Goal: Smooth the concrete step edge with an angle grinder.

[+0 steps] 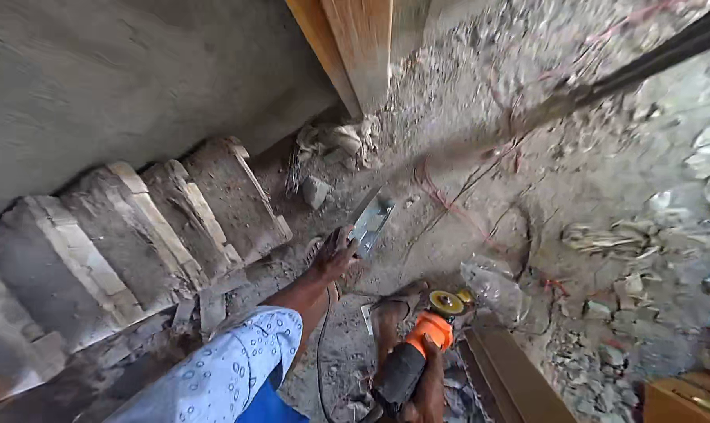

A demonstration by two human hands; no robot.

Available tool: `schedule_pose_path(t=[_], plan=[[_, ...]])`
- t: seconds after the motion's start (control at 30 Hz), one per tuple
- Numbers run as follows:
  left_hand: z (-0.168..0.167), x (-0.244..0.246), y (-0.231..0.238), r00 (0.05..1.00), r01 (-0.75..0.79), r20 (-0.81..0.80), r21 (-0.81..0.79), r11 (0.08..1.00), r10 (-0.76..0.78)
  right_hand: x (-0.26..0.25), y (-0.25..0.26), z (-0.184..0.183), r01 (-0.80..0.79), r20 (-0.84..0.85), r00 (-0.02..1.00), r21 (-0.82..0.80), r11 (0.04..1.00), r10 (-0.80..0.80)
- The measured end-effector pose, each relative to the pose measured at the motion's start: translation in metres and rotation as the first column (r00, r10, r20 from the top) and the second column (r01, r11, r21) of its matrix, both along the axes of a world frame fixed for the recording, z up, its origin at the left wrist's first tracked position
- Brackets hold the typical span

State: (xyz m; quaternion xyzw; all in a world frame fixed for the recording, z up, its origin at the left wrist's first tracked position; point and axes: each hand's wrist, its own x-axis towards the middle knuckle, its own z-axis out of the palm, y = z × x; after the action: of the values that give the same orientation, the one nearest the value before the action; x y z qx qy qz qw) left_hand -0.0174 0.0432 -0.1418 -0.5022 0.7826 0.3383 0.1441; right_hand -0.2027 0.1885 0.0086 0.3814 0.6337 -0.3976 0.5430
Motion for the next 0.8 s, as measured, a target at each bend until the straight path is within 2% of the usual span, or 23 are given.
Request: schedule_pose_path(t=[0.07,0.1,0.13,0.17,0.23,0.3,0.37,0.4,0.47,0.53,0.63,0.67,0.7,0.73,0.77,0.8], plan=[[-0.039,0.019,0.012,0.980,0.136,-0.114,-0.217,0.967,-0.163,-0.005,-0.003,-0.019,0.000,0.027,1.000,0.013,1.000,0.000],[-0.053,0.028,0.015,0.967,0.197,-0.118,-0.206,0.959,-0.224,-0.009,-0.004,-0.025,0.006,0.042,0.999,0.011,1.000,-0.007],[-0.061,0.034,0.015,0.960,0.252,-0.097,-0.109,0.962,-0.262,-0.014,-0.005,-0.030,0.017,0.053,0.998,0.003,1.000,-0.017],[-0.064,0.036,0.011,0.955,0.292,-0.063,0.057,0.955,-0.289,-0.019,-0.007,-0.034,0.033,0.063,0.997,-0.006,0.999,-0.033],[-0.075,0.042,0.005,0.948,0.311,-0.027,0.295,0.903,-0.317,-0.023,-0.011,-0.035,0.052,0.066,0.997,-0.018,0.999,-0.050],[-0.085,0.043,0.005,0.974,0.215,-0.006,0.323,0.922,-0.225,-0.025,-0.018,-0.032,0.078,0.065,0.995,-0.025,0.997,-0.076],[-0.091,0.036,0.002,0.995,-0.026,0.099,0.291,0.956,-0.003,-0.024,-0.025,-0.028,0.083,0.055,0.995,-0.025,0.996,-0.082],[-0.094,0.030,-0.002,0.978,-0.172,0.163,0.281,0.944,0.129,-0.023,-0.027,-0.028,0.082,0.054,0.995,-0.024,0.996,-0.080],[-0.103,0.020,-0.012,0.883,-0.445,0.283,0.248,0.860,0.375,-0.021,-0.029,-0.027,0.073,0.072,0.995,-0.010,0.997,-0.072],[-0.118,0.017,-0.020,0.795,-0.587,0.336,0.222,0.778,0.504,-0.018,-0.029,-0.029,0.065,0.098,0.993,0.002,0.998,-0.065],[-0.122,0.007,-0.034,0.745,-0.654,0.297,0.152,0.741,0.597,-0.015,-0.026,-0.031,0.050,0.108,0.993,0.025,0.998,-0.053],[-0.109,-0.004,-0.048,0.725,-0.671,0.368,0.186,0.718,0.582,-0.015,-0.025,-0.032,0.049,0.111,0.993,0.027,0.998,-0.052],[-0.089,-0.017,-0.069,0.715,-0.672,0.501,0.298,0.678,0.488,-0.016,-0.026,-0.032,0.049,0.115,0.992,0.028,0.998,-0.052],[-0.080,-0.022,-0.077,0.743,-0.623,0.547,0.356,0.696,0.386,-0.017,-0.027,-0.032,0.051,0.120,0.991,0.028,0.998,-0.054],[-0.082,-0.016,-0.066,0.800,-0.529,0.491,0.309,0.790,0.344,-0.019,-0.027,-0.032,0.049,0.121,0.991,0.030,0.998,-0.052],[-0.096,-0.004,-0.044,0.860,-0.424,0.371,0.142,0.895,0.349,-0.021,-0.027,-0.031,0.045,0.118,0.992,0.029,0.999,-0.048]])
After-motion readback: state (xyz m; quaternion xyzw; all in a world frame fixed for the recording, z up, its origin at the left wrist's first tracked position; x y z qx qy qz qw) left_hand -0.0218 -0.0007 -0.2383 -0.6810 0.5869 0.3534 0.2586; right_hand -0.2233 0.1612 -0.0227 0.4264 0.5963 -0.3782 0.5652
